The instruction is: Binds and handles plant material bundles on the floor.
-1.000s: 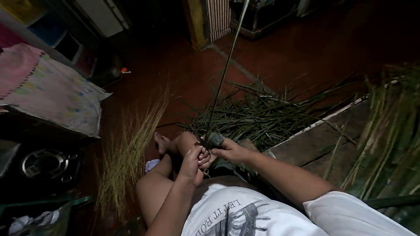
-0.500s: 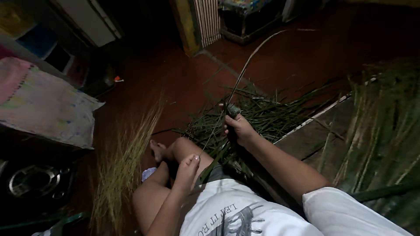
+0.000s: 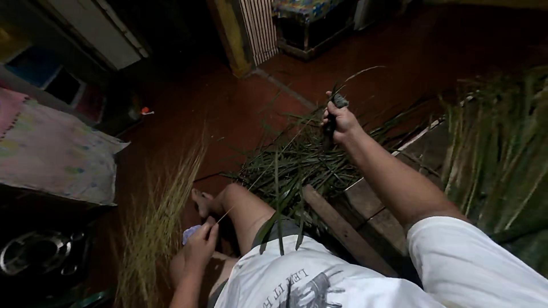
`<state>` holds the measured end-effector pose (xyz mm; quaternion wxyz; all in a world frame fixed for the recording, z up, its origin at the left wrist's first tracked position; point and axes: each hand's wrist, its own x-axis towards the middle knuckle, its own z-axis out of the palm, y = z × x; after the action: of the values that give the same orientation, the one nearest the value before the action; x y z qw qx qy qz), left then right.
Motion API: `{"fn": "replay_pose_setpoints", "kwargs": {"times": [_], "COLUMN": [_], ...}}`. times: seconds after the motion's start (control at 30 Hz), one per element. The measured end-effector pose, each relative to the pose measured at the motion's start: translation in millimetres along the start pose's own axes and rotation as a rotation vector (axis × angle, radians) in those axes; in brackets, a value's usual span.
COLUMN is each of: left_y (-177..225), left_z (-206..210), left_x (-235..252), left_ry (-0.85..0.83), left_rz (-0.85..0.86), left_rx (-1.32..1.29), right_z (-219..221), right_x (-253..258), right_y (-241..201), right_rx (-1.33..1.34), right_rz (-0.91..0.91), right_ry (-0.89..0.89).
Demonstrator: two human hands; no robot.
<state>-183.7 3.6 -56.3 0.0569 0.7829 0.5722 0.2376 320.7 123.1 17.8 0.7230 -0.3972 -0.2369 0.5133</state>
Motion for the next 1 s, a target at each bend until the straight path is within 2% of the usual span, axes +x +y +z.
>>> {"fn": "replay_pose_setpoints", "kwargs": {"times": [0.1, 0.2, 0.47, 0.53, 0.6, 0.67, 0.77, 0.83, 0.9, 1.0], "left_y": [-34.9, -62.9, -110.6, -119.0, -133.7, -139.2, -105.6, -75.1, -41.1, 10.4], "left_z": [-9.4, -25.1, -54.6, -59.6, -61.3, -59.5, -56.2, -49.4, -41.7, -34.7], "left_x": [-10.7, -23.3, -66.5, -76.5, -87.9, -93.2, -74.0, -49.7, -22.8, 9.4], "left_ry": [0.032, 0.052, 0.064, 0.09, 0.139, 0.153, 0.062, 0.002, -0.05, -0.107], "left_rz": [0.02, -0.064, -0.378, -0.547, -0.662, -0.699, -0.724, -0.678, -0.59, -0.431], "left_rx": [0.065, 0.053, 0.05, 0.002, -0.031, -0.025, -0.105, -0.146, -0.161, -0.182], "right_z": [-15.6, -30.6, -76.8, -92.0, -104.2, -113.2, -107.7, -87.3, -53.4, 9.9], "right_x": [15.3, 26.7, 39.8, 43.1, 41.6, 38.1, 25.2, 14.0, -4.2, -50.9], "right_y": [-17.6, -33.1, -66.8, -73.8, -82.9, -89.2, -83.9, -68.8, -45.6, -4.8], "right_rx": [-0.001, -0.008, -0.02, -0.03, -0.052, -0.069, -0.087, -0.121, -0.244, -0.457], "right_rz": [-0.025, -0.05, -0.17, -0.198, -0.217, -0.213, -0.141, -0.082, -0.039, -0.001], "right_ry": [0.059, 0.146, 0.325, 0.372, 0.47, 0.586, 0.675, 0.613, 0.456, 0.095]}}
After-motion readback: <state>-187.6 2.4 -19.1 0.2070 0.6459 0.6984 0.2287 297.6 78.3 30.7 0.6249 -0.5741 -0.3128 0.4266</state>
